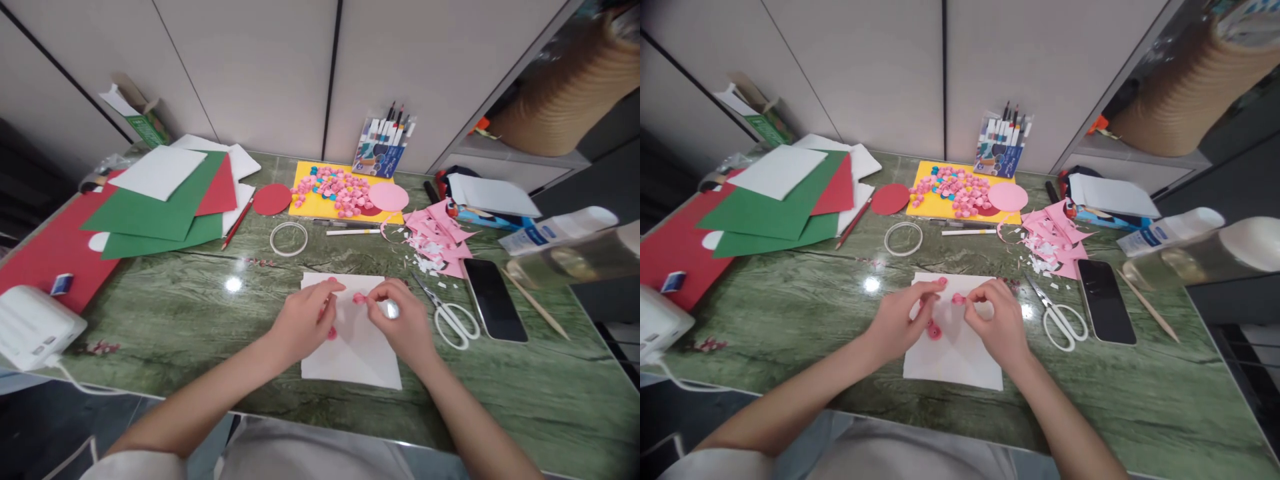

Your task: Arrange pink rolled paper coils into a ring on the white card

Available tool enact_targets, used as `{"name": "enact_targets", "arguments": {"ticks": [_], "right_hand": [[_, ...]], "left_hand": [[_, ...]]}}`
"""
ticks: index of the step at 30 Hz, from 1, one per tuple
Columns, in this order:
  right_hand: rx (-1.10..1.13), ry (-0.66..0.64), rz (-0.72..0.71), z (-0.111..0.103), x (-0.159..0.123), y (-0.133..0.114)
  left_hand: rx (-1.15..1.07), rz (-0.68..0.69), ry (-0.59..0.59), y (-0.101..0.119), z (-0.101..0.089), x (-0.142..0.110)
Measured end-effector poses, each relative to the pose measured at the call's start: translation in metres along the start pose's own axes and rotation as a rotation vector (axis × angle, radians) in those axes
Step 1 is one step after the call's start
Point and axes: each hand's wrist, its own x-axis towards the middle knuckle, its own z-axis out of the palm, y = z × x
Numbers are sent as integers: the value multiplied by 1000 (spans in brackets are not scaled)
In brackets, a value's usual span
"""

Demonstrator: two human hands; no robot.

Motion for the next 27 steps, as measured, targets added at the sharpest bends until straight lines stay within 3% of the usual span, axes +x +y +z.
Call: {"name": "enact_targets", "arguments": {"ticks": [3, 7, 13, 27], "right_hand": [[65, -182, 229, -2, 14, 8], [129, -500, 514, 2, 40, 22], [93, -738, 557, 16, 69, 36], [76, -803, 602, 25, 78, 38]], "left_hand": [[246, 89, -13, -13, -10, 5], [628, 128, -124, -29, -11, 8], [905, 225, -210, -31, -7, 6], [895, 224, -228, -34, -7, 11]]}}
